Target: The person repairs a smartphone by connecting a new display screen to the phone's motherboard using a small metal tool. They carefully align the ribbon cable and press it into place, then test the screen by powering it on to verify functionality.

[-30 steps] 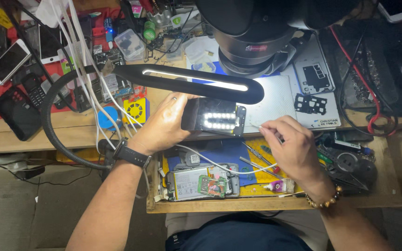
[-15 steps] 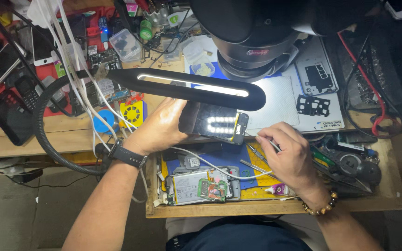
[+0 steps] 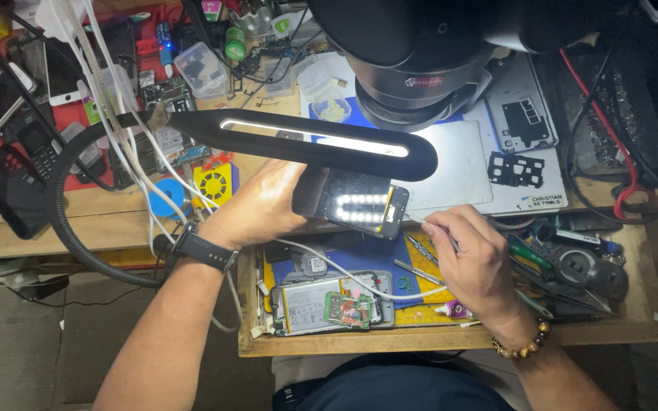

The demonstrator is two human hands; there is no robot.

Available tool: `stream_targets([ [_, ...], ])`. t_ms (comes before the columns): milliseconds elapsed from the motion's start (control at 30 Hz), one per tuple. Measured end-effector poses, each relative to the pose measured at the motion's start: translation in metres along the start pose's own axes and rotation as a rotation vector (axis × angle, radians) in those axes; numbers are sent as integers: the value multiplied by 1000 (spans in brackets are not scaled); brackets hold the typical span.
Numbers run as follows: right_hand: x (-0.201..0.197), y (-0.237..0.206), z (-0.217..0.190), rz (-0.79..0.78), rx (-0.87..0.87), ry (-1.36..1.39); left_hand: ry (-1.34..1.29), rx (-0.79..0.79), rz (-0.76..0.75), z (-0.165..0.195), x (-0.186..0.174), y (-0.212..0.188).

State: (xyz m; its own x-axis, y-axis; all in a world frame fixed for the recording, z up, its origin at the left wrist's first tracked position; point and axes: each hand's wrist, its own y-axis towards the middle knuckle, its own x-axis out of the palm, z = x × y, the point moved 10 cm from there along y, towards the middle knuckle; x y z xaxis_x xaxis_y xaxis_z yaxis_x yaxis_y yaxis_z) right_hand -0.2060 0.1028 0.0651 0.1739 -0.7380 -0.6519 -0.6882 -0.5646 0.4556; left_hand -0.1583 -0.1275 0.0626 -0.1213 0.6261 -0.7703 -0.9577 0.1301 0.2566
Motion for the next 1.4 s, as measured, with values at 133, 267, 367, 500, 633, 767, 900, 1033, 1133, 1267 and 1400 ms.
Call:
stream_targets([
  [133, 4, -4, 1, -4, 10, 13, 4, -14, -5, -1, 0, 0],
  [267, 6, -4, 0, -36, -11, 28, -15, -11, -3, -1, 0, 2],
  [367, 10, 0, 2, -101, -5, 16, -11, -23, -21, -2, 1, 2],
  [500, 9, 10, 2, -157, -23, -16, 6, -16, -19, 0, 1, 3],
  [633, 6, 16, -7, -161, -117, -16, -15, -3, -12, 3, -1, 4],
  [767, 4, 12, -13, -59, -144, -50, -28, 22, 4, 6, -2, 3],
  [900, 0, 8, -27, 9, -262, -102, -76, 46, 33, 8, -4, 1],
  [1033, -4, 11, -38, -9, -288, -157, 0, 55, 4, 9, -4, 6],
  [1133, -3, 12, -43, -42, -270, -250, 103, -41, -8, 2, -10, 7],
  [1267, -9, 12, -36, -7, -205, -226, 101, -30, 48, 15, -12, 5],
  [1400, -14, 17, -25, 18, -93, -71, 117, 51, 98, 35, -7, 11],
])
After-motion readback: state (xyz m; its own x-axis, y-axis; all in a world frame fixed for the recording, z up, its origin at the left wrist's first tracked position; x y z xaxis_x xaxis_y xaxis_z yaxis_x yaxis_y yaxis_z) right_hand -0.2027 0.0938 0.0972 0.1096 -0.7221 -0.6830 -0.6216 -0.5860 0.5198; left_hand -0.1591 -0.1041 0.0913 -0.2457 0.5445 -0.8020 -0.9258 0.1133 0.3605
